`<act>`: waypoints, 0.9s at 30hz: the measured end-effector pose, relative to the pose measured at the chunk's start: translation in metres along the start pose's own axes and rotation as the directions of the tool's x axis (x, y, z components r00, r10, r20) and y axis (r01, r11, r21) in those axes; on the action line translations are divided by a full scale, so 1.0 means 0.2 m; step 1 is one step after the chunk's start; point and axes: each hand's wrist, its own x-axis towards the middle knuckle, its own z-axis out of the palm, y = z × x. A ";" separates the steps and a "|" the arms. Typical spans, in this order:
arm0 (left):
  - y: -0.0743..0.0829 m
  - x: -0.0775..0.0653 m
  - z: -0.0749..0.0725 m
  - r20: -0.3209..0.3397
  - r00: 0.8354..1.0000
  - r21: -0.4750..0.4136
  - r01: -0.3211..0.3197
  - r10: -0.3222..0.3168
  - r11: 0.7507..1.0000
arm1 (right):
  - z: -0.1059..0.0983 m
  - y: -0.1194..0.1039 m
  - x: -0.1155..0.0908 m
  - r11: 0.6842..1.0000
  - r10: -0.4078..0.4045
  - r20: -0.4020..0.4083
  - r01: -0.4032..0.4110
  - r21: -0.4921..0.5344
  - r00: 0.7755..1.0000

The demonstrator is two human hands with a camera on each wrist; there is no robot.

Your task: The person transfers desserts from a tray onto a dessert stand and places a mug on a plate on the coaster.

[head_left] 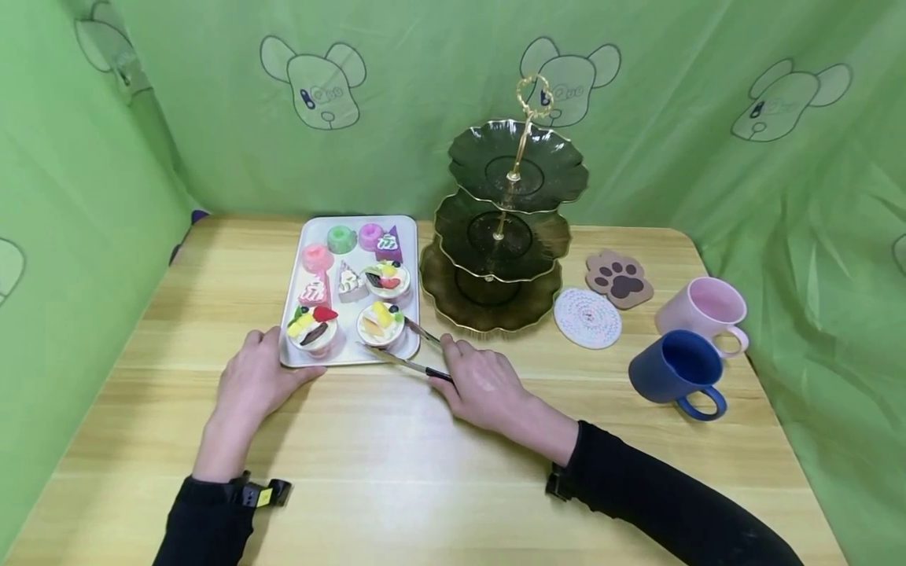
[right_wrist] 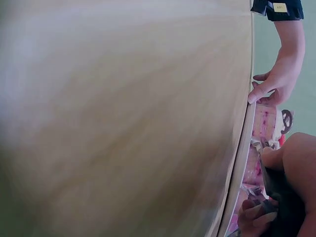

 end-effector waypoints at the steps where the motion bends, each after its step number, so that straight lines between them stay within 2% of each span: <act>1: 0.00 0.00 0.00 0.000 1.000 -0.002 -0.001 0.001 1.000 | 0.00 0.00 0.00 1.000 -0.002 -0.003 0.002 -0.001 1.000; 10: 0.01 0.01 -0.01 -0.014 1.000 -0.002 -0.018 0.018 1.000 | -0.05 0.03 -0.02 1.000 0.013 -0.011 -0.012 0.013 1.000; 19: 0.00 0.00 0.01 -0.028 0.999 0.019 -0.018 0.018 1.000 | -0.20 0.06 -0.09 0.994 0.097 -0.025 -0.095 0.060 0.995; 27: 0.00 0.00 0.01 -0.020 1.000 0.030 -0.012 0.013 0.999 | -0.32 0.16 -0.22 0.992 0.125 -0.074 -0.124 0.025 0.989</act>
